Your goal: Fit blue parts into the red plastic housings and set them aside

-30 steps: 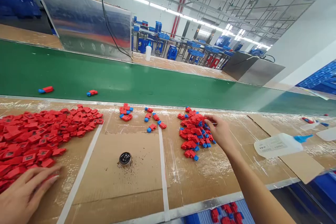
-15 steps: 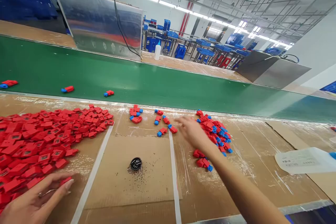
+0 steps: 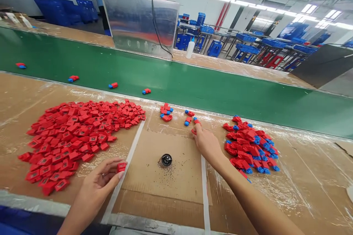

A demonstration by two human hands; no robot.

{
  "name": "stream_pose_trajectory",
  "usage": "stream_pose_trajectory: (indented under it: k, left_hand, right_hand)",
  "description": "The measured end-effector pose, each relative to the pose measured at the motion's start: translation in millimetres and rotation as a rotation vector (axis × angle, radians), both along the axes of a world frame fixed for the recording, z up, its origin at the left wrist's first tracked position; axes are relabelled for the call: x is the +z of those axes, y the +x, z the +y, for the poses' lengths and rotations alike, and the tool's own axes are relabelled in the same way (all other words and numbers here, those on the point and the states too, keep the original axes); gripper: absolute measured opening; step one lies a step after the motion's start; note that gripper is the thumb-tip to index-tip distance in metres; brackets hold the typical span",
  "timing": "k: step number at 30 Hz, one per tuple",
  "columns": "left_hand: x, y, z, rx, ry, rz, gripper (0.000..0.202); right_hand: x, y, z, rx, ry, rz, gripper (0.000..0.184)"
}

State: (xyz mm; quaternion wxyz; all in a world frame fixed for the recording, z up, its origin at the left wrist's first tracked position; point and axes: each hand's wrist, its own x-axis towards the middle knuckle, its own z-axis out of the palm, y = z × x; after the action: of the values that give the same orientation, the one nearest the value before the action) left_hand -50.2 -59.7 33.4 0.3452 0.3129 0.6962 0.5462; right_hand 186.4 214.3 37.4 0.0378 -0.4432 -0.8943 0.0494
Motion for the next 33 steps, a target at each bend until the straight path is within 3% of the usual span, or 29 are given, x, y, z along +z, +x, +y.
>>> stream_pose_trajectory:
  k: [3, 7, 9, 12, 17, 20, 33]
  left_hand:
    - [-4.7, 9.7, 6.2, -0.028, 0.020, -0.054, 0.033]
    - [-12.0, 29.0, 17.7, -0.107, 0.032, -0.123, 0.026]
    - [-13.9, 39.9, 22.7, -0.140, 0.057, -0.196, 0.026]
    - [-14.7, 53.9, 28.2, -0.188, 0.099, -0.289, 0.025]
    - [-16.7, 64.7, 28.8, -0.215, 0.117, -0.346, 0.025]
    - [-16.8, 66.0, 25.2, -0.203, 0.113, -0.369, 0.027]
    - [-19.0, 65.3, 19.4, -0.245, 0.110, -0.353, 0.024]
  right_hand:
    - [9.7, 11.0, -9.1, 0.055, -0.125, 0.188, 0.029]
    - [26.2, 20.5, -38.2, 0.180, -0.624, 0.586, 0.027]
    - [34.7, 21.1, -53.3, 0.197, -0.743, 0.651, 0.030]
    - [46.4, 16.6, -69.5, 0.251, -0.685, 0.633, 0.029]
    - [55.9, -0.5, -83.4, 0.354, -0.343, 0.435, 0.024]
    - [54.9, -10.0, -87.9, 0.420, -0.219, 0.337, 0.023]
    - [54.9, -25.9, -95.0, 0.419, -0.188, 0.218, 0.014]
